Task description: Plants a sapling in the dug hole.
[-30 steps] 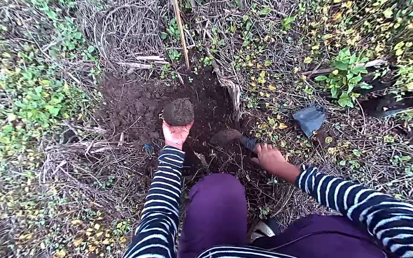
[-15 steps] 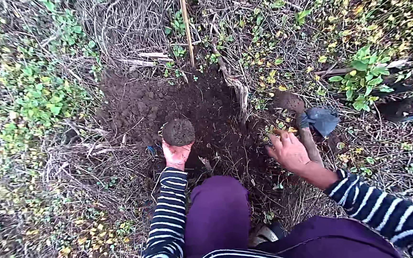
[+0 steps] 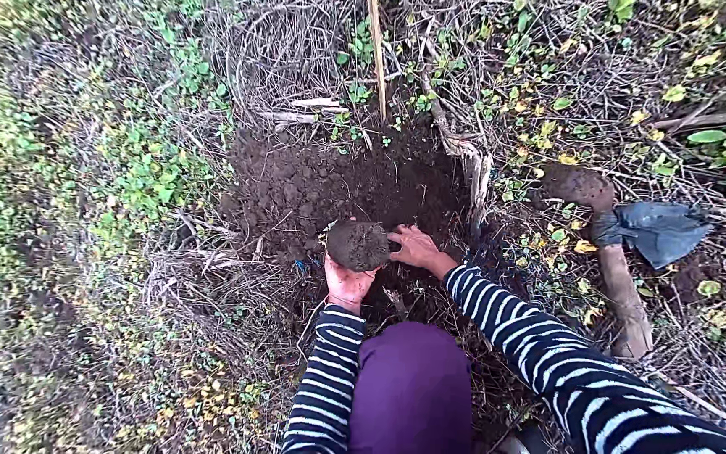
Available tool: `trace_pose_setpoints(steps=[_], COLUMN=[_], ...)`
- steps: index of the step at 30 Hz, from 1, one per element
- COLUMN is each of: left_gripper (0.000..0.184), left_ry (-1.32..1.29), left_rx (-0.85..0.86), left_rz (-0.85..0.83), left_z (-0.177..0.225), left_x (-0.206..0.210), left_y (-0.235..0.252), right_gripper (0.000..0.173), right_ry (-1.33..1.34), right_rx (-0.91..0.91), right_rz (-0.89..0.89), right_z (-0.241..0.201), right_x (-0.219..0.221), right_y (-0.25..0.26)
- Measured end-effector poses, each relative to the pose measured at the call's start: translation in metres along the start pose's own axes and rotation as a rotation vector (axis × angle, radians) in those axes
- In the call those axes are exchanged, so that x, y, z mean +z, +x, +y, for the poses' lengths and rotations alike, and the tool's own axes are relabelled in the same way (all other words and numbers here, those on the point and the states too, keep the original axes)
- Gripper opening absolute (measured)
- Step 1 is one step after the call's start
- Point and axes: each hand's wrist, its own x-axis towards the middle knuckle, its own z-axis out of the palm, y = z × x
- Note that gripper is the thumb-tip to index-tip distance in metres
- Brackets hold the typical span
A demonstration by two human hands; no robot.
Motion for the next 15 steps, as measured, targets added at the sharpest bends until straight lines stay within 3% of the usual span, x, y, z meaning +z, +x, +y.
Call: trace_pose_setpoints(steps=[5, 8, 10, 12, 15], left_gripper=[0.067, 0.065, 0.066, 0.067, 0.068], left_ry=[0.061, 0.070, 0.067, 0.062, 0.076], left_rx=[0.056, 0.079, 0.091, 0.090, 0.087], left_rz=[0.028, 0.022, 0.019, 0.012, 0.011], left_z=[-0.002, 0.001, 0.002, 0.000, -0.004], left_x=[-0.001, -0.006, -0.009, -0.012, -0.010], left_y=[0.013, 0.015, 0.014, 0.012, 0.012], right_gripper=[0.056, 0.052, 0.047, 0.048, 0.076], right_ry=[-0.110, -0.082, 0.005, 0.069, 0.054], right_rx=[-0.045, -0.032, 0.046, 0.044, 0.044], right_rz=[-0.214, -0.360, -0.301, -0.066, -0.089], right_z=[-0.025, -0.039, -0.044, -0.036, -0.040], right_x=[0.009, -0.008, -0.027, -0.027, -0.025], right_y=[-0.061, -0.085, -0.074, -0.046, -0.002])
